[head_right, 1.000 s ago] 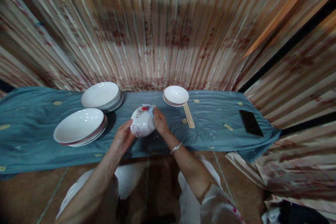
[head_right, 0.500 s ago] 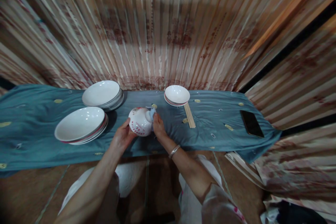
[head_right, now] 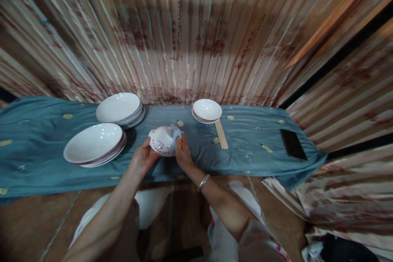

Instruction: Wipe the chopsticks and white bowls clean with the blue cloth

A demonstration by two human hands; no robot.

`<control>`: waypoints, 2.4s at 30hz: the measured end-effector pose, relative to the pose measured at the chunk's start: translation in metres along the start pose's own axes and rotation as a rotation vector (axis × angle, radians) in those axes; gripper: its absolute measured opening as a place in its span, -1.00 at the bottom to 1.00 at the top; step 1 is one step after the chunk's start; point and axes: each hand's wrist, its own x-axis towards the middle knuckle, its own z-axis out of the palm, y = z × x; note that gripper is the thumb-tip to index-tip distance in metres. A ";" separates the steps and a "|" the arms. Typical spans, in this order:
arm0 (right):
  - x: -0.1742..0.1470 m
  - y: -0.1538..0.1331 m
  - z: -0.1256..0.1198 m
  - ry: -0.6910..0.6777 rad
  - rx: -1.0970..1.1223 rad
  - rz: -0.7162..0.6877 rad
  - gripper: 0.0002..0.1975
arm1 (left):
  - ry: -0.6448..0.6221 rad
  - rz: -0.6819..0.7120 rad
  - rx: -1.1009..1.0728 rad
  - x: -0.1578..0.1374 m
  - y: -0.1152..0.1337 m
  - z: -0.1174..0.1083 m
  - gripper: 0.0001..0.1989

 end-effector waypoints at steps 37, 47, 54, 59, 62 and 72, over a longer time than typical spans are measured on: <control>-0.036 -0.025 -0.016 -0.308 -0.843 -0.749 -0.41 | 0.081 -0.055 0.060 -0.019 -0.001 0.017 -0.54; -0.031 -0.038 -0.020 -0.360 -0.843 -0.788 -0.43 | -0.004 -0.030 0.108 -0.016 -0.006 0.009 -0.58; -0.027 -0.051 -0.021 -0.331 -0.868 -0.817 -0.48 | -0.039 0.049 0.158 -0.023 -0.012 0.012 -0.60; -0.022 -0.063 -0.020 -0.299 -0.860 -0.793 -0.50 | -0.105 0.047 0.191 -0.023 -0.015 0.010 -0.61; -0.018 -0.070 -0.021 -0.294 -0.842 -0.762 -0.51 | -0.148 0.051 0.201 -0.024 -0.017 0.009 -0.61; -0.009 -0.075 -0.026 -0.233 -0.790 -0.719 -0.52 | -0.169 0.125 0.221 -0.030 -0.025 0.018 -0.62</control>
